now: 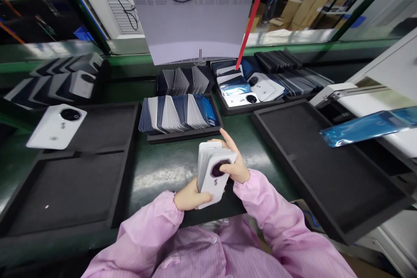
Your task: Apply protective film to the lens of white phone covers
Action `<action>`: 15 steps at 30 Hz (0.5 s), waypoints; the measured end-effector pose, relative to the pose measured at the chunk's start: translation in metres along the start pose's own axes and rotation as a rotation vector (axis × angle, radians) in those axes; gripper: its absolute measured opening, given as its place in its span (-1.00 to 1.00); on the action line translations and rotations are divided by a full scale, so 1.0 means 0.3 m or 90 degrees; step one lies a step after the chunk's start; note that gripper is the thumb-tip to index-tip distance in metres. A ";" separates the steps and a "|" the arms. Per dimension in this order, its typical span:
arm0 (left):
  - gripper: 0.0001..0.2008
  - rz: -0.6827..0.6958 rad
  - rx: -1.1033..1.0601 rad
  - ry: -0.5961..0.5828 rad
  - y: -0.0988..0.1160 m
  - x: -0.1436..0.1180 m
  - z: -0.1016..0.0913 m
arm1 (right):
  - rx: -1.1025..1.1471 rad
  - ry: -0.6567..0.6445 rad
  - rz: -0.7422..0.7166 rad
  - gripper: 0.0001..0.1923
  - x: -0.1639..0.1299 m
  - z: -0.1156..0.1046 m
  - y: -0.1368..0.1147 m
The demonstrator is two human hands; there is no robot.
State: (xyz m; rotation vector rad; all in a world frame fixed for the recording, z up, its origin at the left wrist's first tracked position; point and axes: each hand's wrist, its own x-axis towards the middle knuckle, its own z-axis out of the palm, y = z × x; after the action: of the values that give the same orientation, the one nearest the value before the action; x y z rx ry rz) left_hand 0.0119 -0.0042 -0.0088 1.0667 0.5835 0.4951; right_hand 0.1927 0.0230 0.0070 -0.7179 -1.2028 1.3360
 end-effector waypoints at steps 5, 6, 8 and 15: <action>-0.79 0.123 0.219 0.160 -0.048 0.015 -0.006 | -0.093 -0.040 -0.134 0.35 -0.031 0.011 0.010; -0.76 0.133 0.218 0.186 -0.056 0.019 -0.007 | -0.113 -0.033 -0.155 0.42 -0.038 0.018 0.020; -0.55 0.161 0.189 0.244 -0.067 0.028 -0.008 | -0.157 -0.029 -0.173 0.58 -0.049 0.034 0.044; 0.35 0.250 0.172 0.194 -0.080 0.062 -0.018 | -0.192 -0.069 -0.165 0.65 -0.049 0.036 0.089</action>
State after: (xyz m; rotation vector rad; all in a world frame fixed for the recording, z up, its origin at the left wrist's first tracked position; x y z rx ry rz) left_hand 0.0244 0.0015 -0.0363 1.3850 0.7252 0.9542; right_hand 0.1763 0.0108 -0.0180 -0.6792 -1.5491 0.9991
